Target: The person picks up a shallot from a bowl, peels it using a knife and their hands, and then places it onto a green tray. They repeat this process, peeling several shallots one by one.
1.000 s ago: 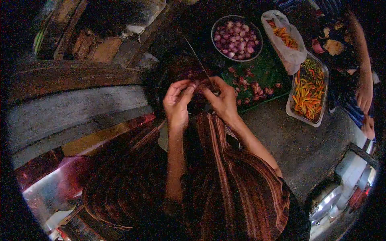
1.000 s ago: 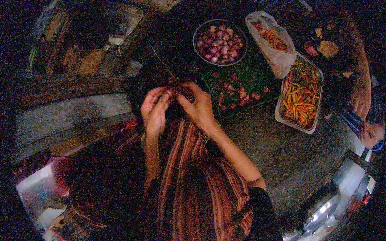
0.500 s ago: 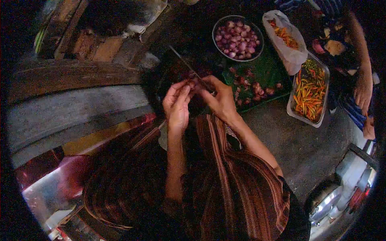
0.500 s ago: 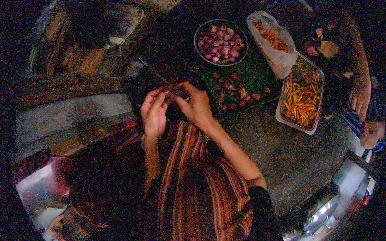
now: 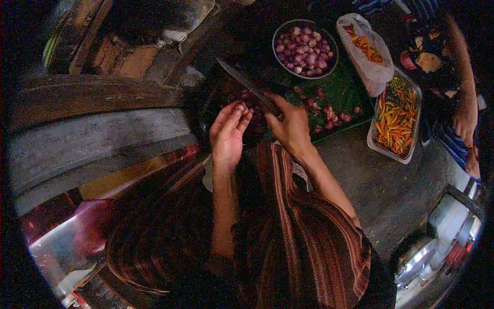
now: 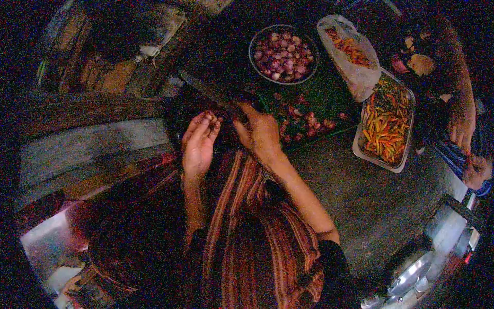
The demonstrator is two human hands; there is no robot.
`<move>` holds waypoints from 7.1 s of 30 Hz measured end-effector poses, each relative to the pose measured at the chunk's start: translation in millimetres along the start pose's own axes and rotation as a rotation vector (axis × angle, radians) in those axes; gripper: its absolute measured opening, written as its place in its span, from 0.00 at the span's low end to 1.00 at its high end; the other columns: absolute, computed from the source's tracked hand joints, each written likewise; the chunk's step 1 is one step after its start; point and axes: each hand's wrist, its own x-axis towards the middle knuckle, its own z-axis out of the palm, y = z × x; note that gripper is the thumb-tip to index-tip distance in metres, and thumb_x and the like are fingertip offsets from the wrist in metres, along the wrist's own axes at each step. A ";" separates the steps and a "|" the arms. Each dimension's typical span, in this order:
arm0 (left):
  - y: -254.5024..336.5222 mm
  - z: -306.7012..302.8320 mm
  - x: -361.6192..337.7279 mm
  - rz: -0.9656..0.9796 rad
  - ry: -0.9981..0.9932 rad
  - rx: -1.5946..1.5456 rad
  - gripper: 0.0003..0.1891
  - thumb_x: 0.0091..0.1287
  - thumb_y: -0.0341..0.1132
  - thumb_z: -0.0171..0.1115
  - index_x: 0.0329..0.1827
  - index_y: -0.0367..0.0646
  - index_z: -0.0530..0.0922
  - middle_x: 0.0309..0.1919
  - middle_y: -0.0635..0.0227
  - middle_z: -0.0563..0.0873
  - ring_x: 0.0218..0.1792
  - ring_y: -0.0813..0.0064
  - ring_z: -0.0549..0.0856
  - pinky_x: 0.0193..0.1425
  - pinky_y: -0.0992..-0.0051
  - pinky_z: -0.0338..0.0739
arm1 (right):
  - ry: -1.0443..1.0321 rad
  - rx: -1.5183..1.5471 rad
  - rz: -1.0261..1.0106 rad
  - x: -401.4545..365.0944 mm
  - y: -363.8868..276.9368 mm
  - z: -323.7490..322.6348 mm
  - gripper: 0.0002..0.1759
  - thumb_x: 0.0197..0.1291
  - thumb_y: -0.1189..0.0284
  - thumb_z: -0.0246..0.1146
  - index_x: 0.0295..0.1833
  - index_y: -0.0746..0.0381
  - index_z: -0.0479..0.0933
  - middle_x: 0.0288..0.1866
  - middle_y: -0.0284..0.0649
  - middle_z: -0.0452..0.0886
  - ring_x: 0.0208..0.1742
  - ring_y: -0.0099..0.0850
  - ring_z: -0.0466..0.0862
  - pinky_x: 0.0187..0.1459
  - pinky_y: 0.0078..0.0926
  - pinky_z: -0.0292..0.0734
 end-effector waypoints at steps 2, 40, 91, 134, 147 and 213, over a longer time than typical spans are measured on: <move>-0.8 -0.9 -0.8 -0.002 0.015 -0.011 0.11 0.65 0.26 0.55 0.49 0.34 0.75 0.44 0.62 0.81 0.48 0.71 0.79 0.58 0.68 0.74 | 0.047 0.034 -0.056 -1.1 -4.3 1.7 0.20 0.55 0.64 0.62 0.52 0.60 0.74 0.32 0.51 0.81 0.33 0.51 0.81 0.35 0.43 0.76; -4.6 0.2 -1.5 -0.037 0.108 0.029 0.09 0.62 0.26 0.56 0.45 0.34 0.77 0.38 0.66 0.82 0.41 0.76 0.80 0.48 0.77 0.73 | -0.191 0.720 0.280 -13.1 3.7 17.9 0.17 0.67 0.62 0.53 0.46 0.64 0.79 0.23 0.28 0.78 0.25 0.15 0.73 0.26 0.20 0.67; 10.1 -1.7 -3.7 -0.078 -0.012 0.223 0.12 0.61 0.23 0.58 0.48 0.32 0.77 0.43 0.61 0.83 0.44 0.74 0.81 0.50 0.76 0.73 | -0.201 0.301 -0.035 -6.5 4.0 -6.4 0.16 0.64 0.61 0.53 0.49 0.56 0.80 0.37 0.46 0.83 0.35 0.38 0.85 0.37 0.32 0.77; -0.1 -7.0 -4.3 0.024 0.043 0.133 0.10 0.60 0.21 0.57 0.45 0.35 0.76 0.44 0.60 0.82 0.46 0.69 0.81 0.55 0.69 0.75 | -0.172 0.315 -0.156 -17.9 -1.5 5.1 0.17 0.65 0.64 0.52 0.56 0.56 0.76 0.44 0.42 0.83 0.35 0.35 0.84 0.39 0.30 0.77; -2.7 -3.1 0.1 -0.006 -0.026 0.043 0.10 0.61 0.22 0.58 0.46 0.34 0.73 0.44 0.57 0.82 0.48 0.67 0.81 0.59 0.67 0.73 | -0.203 0.512 0.163 -9.9 -2.1 -10.1 0.20 0.66 0.60 0.53 0.57 0.60 0.75 0.35 0.32 0.70 0.37 0.22 0.69 0.39 0.20 0.62; -5.8 11.1 -2.3 0.004 0.056 0.214 0.16 0.63 0.24 0.56 0.54 0.33 0.72 0.48 0.58 0.81 0.49 0.68 0.80 0.58 0.70 0.72 | -0.117 0.355 0.147 -7.5 -0.5 -8.3 0.17 0.63 0.64 0.56 0.53 0.62 0.77 0.49 0.46 0.81 0.48 0.32 0.82 0.50 0.27 0.74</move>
